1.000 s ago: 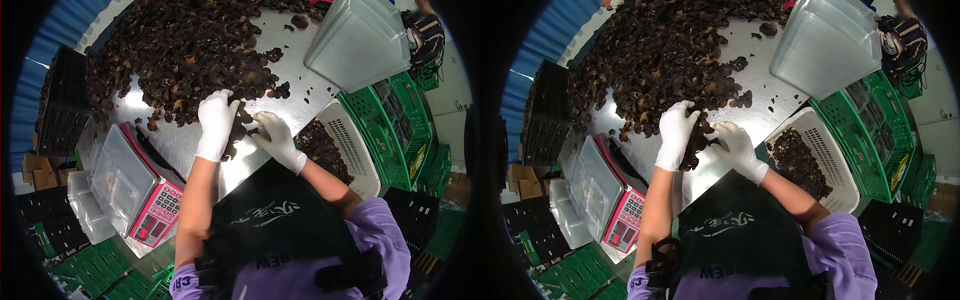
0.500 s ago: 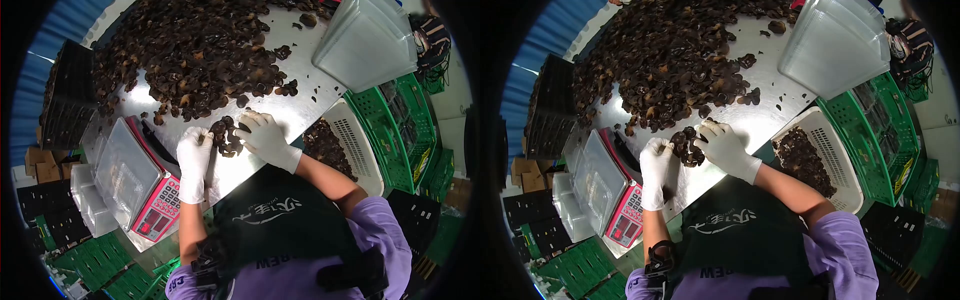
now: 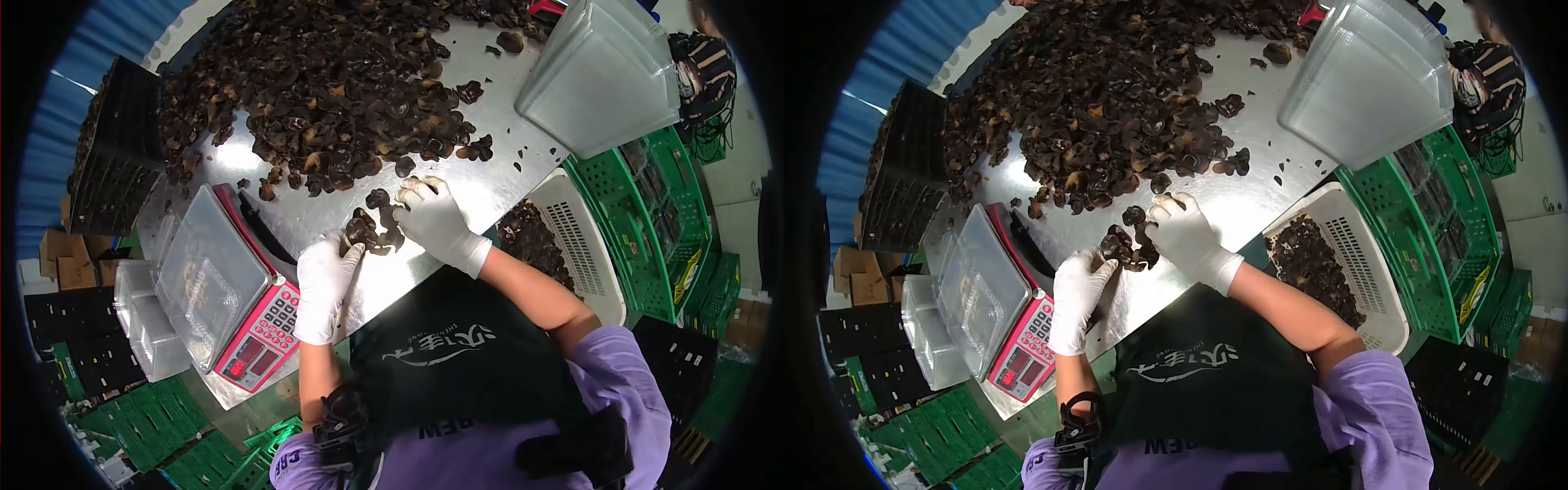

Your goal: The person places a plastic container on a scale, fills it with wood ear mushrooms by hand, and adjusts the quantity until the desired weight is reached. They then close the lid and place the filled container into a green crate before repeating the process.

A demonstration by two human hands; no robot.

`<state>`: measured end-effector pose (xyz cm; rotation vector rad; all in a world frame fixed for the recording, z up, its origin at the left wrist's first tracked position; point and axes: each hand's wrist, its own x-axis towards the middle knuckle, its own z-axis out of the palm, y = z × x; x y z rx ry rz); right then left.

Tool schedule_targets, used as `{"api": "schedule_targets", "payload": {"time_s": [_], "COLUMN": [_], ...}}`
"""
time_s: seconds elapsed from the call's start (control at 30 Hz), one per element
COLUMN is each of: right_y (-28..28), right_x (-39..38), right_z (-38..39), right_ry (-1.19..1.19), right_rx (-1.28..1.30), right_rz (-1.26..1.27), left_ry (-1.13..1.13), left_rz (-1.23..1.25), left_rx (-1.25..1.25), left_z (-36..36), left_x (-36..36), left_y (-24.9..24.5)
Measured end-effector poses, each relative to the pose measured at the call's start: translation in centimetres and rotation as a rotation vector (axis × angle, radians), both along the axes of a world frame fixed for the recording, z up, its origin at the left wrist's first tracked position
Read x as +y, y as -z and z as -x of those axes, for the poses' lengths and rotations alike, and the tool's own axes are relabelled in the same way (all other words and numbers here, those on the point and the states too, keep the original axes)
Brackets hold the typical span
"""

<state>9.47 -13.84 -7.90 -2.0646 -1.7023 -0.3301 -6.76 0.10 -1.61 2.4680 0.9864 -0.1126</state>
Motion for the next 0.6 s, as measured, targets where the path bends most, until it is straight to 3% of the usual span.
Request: {"api": "schedule_targets", "payload": {"time_s": [0.13, 0.27, 0.43, 0.6], "right_y": [-0.4, -0.7, -0.2, 1.0], "right_x": [-0.1, -0.1, 0.1, 0.8], "right_z": [-0.2, -0.1, 0.7, -0.4], "right_ry": [0.005, 0.026, 0.081, 0.049], "right_rx": [0.184, 0.159, 0.046, 0.022], "right_rz": [-0.084, -0.055, 0.101, 0.05], "left_ry": [0.008, 0.017, 0.062, 0.008], "left_rz": [-0.1, -0.062, 0.006, 0.031], "left_rx": [-0.174, -0.284, -0.18, -0.275], "left_z": [0.8, 0.6, 0.0, 0.1], "left_x": [0.4, 0.1, -0.3, -0.2], "left_y": [1.7, 2.3, 1.7, 2.2]}}
